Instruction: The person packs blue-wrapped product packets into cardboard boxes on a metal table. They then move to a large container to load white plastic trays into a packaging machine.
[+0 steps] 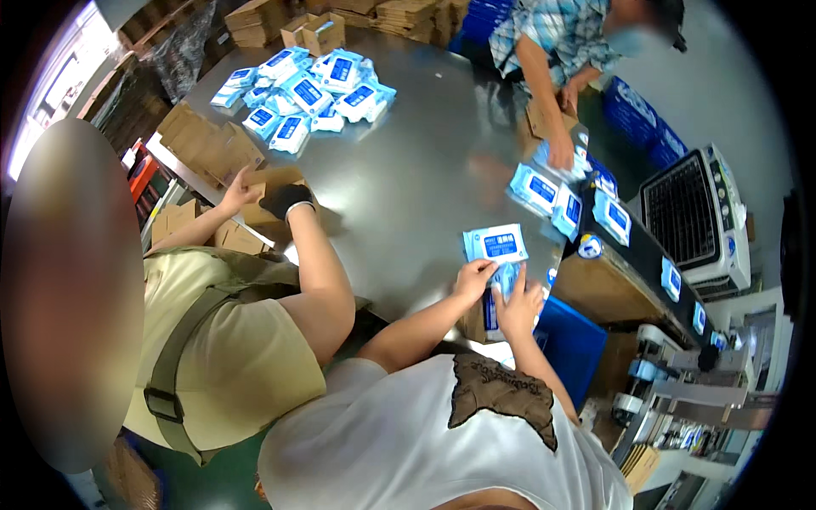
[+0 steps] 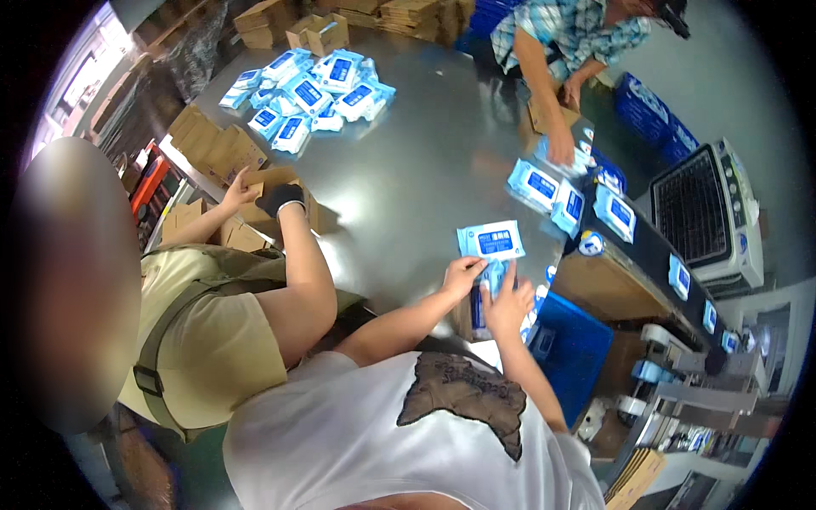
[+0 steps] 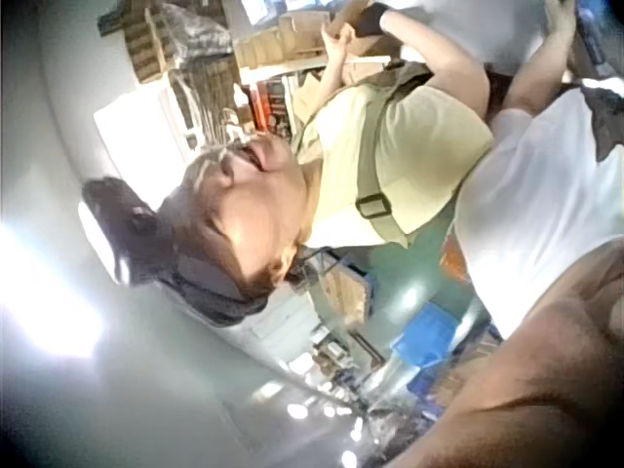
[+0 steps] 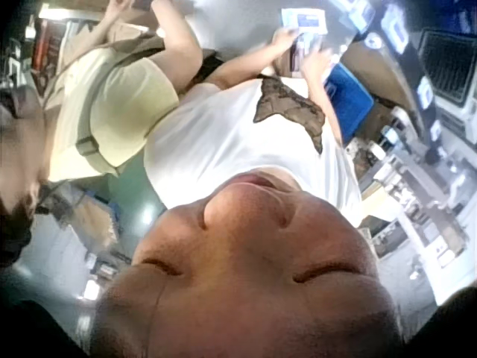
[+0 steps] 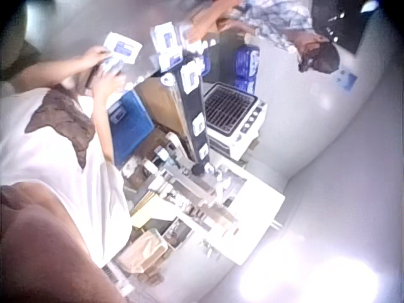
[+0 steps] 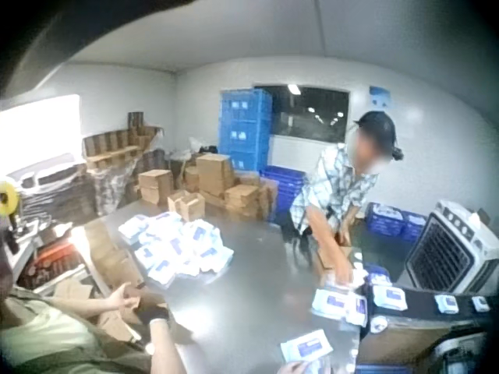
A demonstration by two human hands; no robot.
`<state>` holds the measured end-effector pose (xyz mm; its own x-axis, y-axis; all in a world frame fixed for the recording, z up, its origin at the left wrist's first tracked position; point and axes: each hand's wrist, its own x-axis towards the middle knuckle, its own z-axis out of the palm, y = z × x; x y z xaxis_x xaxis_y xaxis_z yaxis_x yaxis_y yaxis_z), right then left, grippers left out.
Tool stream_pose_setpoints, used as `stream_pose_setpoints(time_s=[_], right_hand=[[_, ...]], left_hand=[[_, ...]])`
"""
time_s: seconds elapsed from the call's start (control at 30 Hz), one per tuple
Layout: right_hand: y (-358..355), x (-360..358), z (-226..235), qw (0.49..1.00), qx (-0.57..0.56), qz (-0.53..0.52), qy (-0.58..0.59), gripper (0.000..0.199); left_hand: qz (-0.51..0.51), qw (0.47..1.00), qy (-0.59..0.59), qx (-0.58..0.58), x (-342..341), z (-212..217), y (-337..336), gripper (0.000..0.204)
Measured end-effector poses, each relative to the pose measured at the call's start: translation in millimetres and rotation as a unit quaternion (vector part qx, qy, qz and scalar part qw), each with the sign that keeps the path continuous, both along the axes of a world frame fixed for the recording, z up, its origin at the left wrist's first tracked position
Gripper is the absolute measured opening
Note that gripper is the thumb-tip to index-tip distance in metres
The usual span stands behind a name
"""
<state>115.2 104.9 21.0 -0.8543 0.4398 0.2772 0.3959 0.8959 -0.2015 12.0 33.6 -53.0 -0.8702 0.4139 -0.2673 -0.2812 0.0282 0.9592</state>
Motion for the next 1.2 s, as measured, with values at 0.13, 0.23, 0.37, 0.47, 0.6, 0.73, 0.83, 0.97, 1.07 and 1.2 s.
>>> stream_pose_setpoints(time_s=[0.13, 0.23, 0.37, 0.47, 0.6, 0.73, 0.83, 0.97, 1.07, 1.2], right_hand=[[12.9, -3.4, -2.3, 0.995, -0.018, 0.073, -0.062, 0.079], [-3.3, 19.0, 50.8, 0.965, -0.033, 0.125, -0.228, 0.098], [0.4, 31.4, 42.0, 0.957, -0.017, 0.119, -0.263, 0.098], [-9.7, 25.3, 22.9, 0.969, 0.021, 0.160, -0.189, 0.084], [12.4, 15.6, 17.8, 0.847, -0.241, 0.272, -0.388, 0.050], [43.3, 32.7, 49.6, 0.945, -0.200, 0.209, -0.151, 0.057], [66.9, 55.3, 9.9, 0.911, -0.361, 0.014, -0.198, 0.089], [11.4, 38.1, 17.8, 0.830, -0.503, 0.048, -0.235, 0.083], [-28.1, 21.9, -56.1, 0.777, -0.604, 0.152, -0.093, 0.082], [-23.0, 14.0, -53.3, 0.628, -0.769, 0.105, -0.056, 0.076]], left_hand=[[-0.008, 0.996, 0.063, -0.063, 0.4, 5.0, -3.5, 0.028], [0.002, 0.996, 0.070, -0.062, -8.9, 3.8, -10.9, 0.027], [-0.013, 0.994, 0.097, -0.052, -6.8, 8.0, -6.9, 0.024], [-0.033, 0.993, 0.083, -0.073, -11.4, 20.2, -11.1, 0.029], [-0.038, 0.991, 0.087, -0.095, -12.4, 19.8, -10.2, 0.029], [-0.038, 0.984, 0.139, -0.107, -14.5, 25.3, -15.2, 0.029], [-0.003, 0.927, 0.339, -0.164, -6.3, 45.4, -19.6, 0.026], [-0.094, 0.884, 0.429, -0.161, 21.4, 81.6, -47.8, 0.025], [-0.167, 0.845, 0.374, -0.344, 28.8, 86.2, -76.3, 0.048], [-0.193, 0.843, 0.443, -0.239, -23.0, 55.3, -99.8, 0.038]])
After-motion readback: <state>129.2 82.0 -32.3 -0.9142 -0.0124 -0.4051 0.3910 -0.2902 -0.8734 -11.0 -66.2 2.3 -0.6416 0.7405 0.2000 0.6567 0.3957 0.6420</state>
